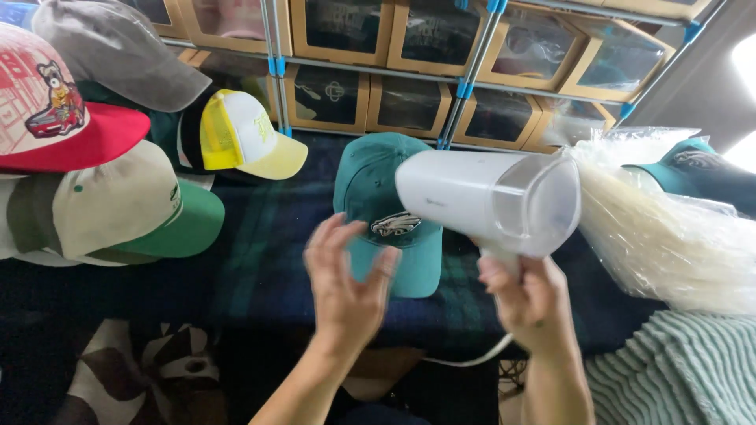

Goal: Using a handheld steamer and a brush to shape a green baseball cap, then placing it on a wooden hat block.

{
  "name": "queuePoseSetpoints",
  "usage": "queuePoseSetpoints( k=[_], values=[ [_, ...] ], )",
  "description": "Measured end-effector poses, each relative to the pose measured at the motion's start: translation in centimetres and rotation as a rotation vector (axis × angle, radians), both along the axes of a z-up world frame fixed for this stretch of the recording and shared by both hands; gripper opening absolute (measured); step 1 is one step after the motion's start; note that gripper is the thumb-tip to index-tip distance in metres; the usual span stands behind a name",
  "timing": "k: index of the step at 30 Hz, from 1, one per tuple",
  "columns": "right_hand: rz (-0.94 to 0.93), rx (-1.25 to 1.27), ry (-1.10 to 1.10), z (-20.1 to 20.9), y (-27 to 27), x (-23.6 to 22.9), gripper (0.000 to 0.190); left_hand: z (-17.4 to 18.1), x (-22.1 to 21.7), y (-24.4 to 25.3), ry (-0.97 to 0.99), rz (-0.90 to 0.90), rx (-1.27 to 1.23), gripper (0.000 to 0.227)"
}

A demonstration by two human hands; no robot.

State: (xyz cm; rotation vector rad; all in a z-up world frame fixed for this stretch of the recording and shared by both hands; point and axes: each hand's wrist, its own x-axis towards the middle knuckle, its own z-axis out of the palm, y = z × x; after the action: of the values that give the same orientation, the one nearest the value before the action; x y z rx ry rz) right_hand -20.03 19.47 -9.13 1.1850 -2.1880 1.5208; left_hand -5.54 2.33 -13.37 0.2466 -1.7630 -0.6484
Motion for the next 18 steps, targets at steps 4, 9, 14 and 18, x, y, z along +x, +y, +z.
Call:
queuePoseSetpoints(
  k=[4,9,14,18],
  values=[
    [0.37,0.135,0.198,4.3,1.3,-2.0,0.057,-1.9,0.5,-1.5,-0.057,-0.118,0.831,0.071],
    [0.2,0.355,0.321,8.3,0.1,-3.1,0.044,-2.5,-0.3,-1.6,0.094,-0.435,1.33,0.078],
    [0.223,0.545,0.443,14.0,-5.3,-0.8,0.057,-2.9,-0.6,-1.7,0.193,-0.43,1.363,0.076],
    [0.279,0.657,0.569,15.6,-6.0,-0.4,0.06,-3.1,-0.6,-1.6,0.216,-0.446,1.376,0.075]
  ],
)
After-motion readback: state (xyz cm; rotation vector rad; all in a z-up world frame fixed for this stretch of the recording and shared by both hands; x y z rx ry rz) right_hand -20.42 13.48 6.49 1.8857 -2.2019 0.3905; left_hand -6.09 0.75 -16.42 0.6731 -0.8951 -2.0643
